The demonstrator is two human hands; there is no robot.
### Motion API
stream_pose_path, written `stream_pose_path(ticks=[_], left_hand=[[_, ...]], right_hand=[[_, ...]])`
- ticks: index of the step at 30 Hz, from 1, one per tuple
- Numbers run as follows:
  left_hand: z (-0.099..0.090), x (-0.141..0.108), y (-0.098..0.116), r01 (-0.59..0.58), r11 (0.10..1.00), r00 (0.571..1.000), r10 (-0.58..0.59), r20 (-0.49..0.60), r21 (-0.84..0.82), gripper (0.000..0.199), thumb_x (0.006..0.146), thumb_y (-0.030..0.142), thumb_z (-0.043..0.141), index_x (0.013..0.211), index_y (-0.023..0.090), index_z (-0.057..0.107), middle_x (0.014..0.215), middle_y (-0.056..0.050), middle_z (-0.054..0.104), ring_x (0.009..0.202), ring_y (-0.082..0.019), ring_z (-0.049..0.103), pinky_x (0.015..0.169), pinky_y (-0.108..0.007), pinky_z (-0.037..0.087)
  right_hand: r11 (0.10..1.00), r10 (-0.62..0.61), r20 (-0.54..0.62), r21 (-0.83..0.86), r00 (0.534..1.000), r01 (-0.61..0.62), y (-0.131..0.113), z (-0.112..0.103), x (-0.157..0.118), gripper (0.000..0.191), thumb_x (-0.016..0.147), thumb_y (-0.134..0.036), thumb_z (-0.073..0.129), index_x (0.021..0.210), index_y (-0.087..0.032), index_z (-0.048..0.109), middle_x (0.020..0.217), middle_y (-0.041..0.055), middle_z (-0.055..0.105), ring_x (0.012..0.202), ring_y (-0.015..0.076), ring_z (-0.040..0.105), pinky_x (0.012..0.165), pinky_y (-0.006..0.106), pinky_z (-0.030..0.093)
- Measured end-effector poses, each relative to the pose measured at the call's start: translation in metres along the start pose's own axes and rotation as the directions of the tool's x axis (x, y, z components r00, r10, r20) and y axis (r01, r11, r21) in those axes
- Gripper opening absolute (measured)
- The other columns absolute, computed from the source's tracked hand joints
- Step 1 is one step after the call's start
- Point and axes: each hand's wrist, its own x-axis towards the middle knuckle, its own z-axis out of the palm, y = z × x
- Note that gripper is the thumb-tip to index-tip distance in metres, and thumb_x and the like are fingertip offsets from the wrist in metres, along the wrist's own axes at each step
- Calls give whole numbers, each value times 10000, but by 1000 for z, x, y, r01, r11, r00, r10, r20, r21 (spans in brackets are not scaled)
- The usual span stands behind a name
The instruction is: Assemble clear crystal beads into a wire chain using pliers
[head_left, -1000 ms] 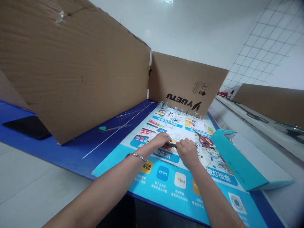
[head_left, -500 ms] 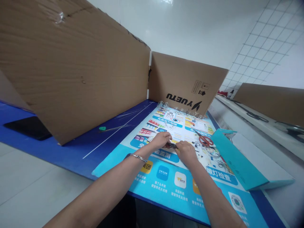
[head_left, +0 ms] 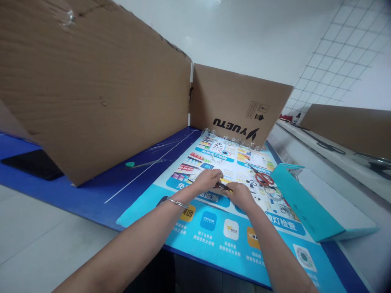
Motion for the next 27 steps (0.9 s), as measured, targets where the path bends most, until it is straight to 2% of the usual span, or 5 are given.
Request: stream_pose_path(ticks=[5, 11, 20, 27], left_hand=[[1, -1, 2, -26, 999, 999, 25, 19, 41, 204, 815, 279, 417, 848, 201, 603, 717, 12, 648, 653, -125, 585, 655, -187, 423], [5, -1, 1, -14, 999, 1000, 13, 22, 43, 186, 805, 277, 444, 858, 212, 611, 699, 13, 651, 676, -135, 589, 642, -184, 425], [9, 14, -18, 97, 995, 994, -99, -52, -33, 175, 799, 214, 404, 832, 165, 568, 677, -16, 647, 565, -117, 603, 524, -182, 427], [9, 16, -19, 88, 988, 995, -92, -28, -130, 237, 811, 322, 418, 838, 140, 568, 777, -51, 653, 619, -122, 626, 472, -156, 416]], right_hand=[[998, -16, 66, 69, 998, 11, 5, -4, 1, 201, 802, -400, 492, 791, -237, 609, 781, -19, 635, 700, 118, 545, 563, 206, 282], [996, -18, 82, 86, 996, 11, 9, -3, -1, 214, 794, -416, 499, 773, -236, 614, 732, -19, 632, 670, 121, 542, 558, 208, 280], [998, -11, -22, 66, 1000, 12, 8, -4, -4, 225, 799, -423, 501, 864, -232, 602, 889, 28, 605, 872, 157, 519, 664, 228, 309], [990, 104, -54, 98, 993, -98, 18, 1, 2, 337, 842, -479, 395, 854, -213, 600, 819, 31, 595, 769, 140, 529, 634, 220, 315]])
